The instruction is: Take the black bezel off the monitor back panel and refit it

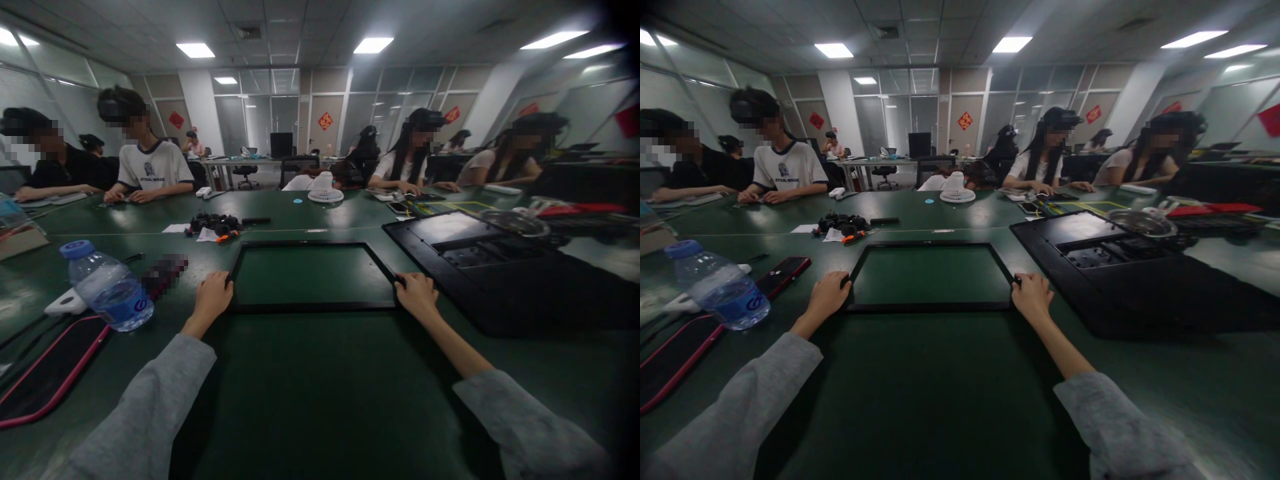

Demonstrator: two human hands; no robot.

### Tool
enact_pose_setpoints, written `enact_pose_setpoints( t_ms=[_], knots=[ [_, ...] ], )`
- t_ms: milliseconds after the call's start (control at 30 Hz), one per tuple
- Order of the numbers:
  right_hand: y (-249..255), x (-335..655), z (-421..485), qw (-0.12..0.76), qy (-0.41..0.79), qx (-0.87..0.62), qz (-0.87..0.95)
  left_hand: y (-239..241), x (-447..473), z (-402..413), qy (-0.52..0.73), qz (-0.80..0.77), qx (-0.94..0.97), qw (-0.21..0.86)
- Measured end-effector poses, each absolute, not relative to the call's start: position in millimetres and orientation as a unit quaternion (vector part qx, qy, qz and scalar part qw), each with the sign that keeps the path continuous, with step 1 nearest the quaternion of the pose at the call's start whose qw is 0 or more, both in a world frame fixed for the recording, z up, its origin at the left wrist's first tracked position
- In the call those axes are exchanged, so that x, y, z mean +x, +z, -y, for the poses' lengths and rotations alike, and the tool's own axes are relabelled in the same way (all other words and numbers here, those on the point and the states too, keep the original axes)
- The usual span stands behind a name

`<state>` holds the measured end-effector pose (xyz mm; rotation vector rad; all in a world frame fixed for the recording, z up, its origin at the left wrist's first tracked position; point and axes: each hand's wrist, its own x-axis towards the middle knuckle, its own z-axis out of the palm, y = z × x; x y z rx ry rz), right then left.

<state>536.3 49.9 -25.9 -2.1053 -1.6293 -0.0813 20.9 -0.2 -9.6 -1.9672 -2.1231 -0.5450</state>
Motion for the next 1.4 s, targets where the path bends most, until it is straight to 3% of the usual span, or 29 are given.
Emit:
enact_pose_setpoints(
  t_ms=[200, 300, 433, 533, 733, 1067, 1400],
  knots=[
    [-34, 543, -56, 0.266, -0.029, -0.758, 0.595, -12, 20, -1, -0.2, 0.718, -0.661, 0.087],
    [-32, 544, -57, 0.335, -0.028, -0.719, 0.608, -12, 20, -1, -0.236, 0.712, -0.656, 0.09],
    [-13, 534, -48, 0.497, -0.103, -0.61, 0.608, -5, 23, -2, -0.408, 0.662, -0.617, 0.121],
    [5, 526, -38, 0.559, -0.167, -0.555, 0.593, 3, 26, -2, -0.551, 0.605, -0.567, 0.095],
    [8, 527, -39, 0.587, -0.123, -0.567, 0.565, 12, 26, 1, -0.599, 0.558, -0.568, 0.079],
    [14, 523, -28, 0.587, -0.049, -0.553, 0.589, 13, 25, 11, -0.573, 0.535, -0.616, 0.069],
    [19, 526, -29, 0.609, -0.054, -0.548, 0.571, 16, 26, 18, -0.565, 0.515, -0.619, 0.176]
  ],
)
